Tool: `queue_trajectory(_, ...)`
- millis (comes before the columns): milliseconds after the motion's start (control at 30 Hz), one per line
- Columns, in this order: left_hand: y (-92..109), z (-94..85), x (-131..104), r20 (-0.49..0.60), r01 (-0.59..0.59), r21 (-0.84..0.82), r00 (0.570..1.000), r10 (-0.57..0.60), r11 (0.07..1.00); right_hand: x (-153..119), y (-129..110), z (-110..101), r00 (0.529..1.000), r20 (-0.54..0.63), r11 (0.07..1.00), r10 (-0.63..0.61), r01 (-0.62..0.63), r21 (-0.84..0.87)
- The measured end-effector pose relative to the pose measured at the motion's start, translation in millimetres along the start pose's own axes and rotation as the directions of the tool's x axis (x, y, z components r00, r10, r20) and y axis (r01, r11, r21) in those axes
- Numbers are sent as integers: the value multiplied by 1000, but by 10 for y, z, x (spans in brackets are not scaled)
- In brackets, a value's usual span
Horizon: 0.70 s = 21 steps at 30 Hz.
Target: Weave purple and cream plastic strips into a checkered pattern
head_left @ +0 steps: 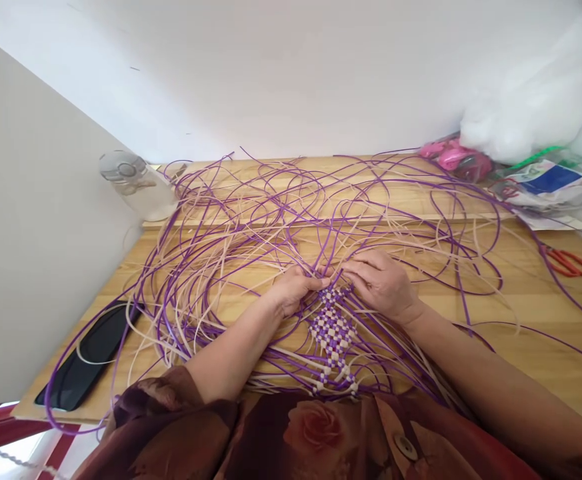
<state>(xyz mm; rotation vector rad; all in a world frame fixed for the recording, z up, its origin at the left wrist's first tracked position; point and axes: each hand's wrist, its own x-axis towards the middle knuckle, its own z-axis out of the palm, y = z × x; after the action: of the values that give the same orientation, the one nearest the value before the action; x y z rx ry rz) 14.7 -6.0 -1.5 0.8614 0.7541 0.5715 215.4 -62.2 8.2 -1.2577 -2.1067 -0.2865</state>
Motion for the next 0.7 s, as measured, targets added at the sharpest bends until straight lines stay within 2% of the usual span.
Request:
queue_trajectory(100,-4,-6,-8,36,-11,-6,999,11,1000,22,3,9,1000,20,1000,-24,24,-12)
queue_trajectory(233,20,-3,-35,-31,7,29,1000,-6,1000,49,83,-126,999,45,993,-30,35,-113)
queue_trajectory(333,52,13,-79,-23,66,120,998,-64,991,48,69,-265,994,72,993,84,-78,-84)
queue_trajectory(400,59,35,-107,-9,81,152,997,-81,985,46,-15,-333,959,194,978,208,-206,-27)
queue_trajectory(433,56,49,-118,-17,76,147,997,-75,986,49,-71,-358,923,279,962,264,-273,-8)
queue_trajectory(500,43,79,-132,-54,60,103,997,-54,993,68,-189,-394,821,457,909,342,-412,60)
queue_trajectory(533,35,92,-134,-71,53,75,996,-48,996,85,-245,-404,754,543,853,369,-508,125)
queue_trajectory(567,27,103,-135,-79,49,53,996,-45,997,105,-296,-407,678,624,755,389,-622,206)
queue_trajectory(633,18,112,-132,-70,35,33,997,-32,999,154,-392,-393,508,764,429,397,-839,335)
queue_trajectory(700,14,108,-130,-53,25,39,998,-23,999,206,-494,-349,352,850,67,392,-932,356)
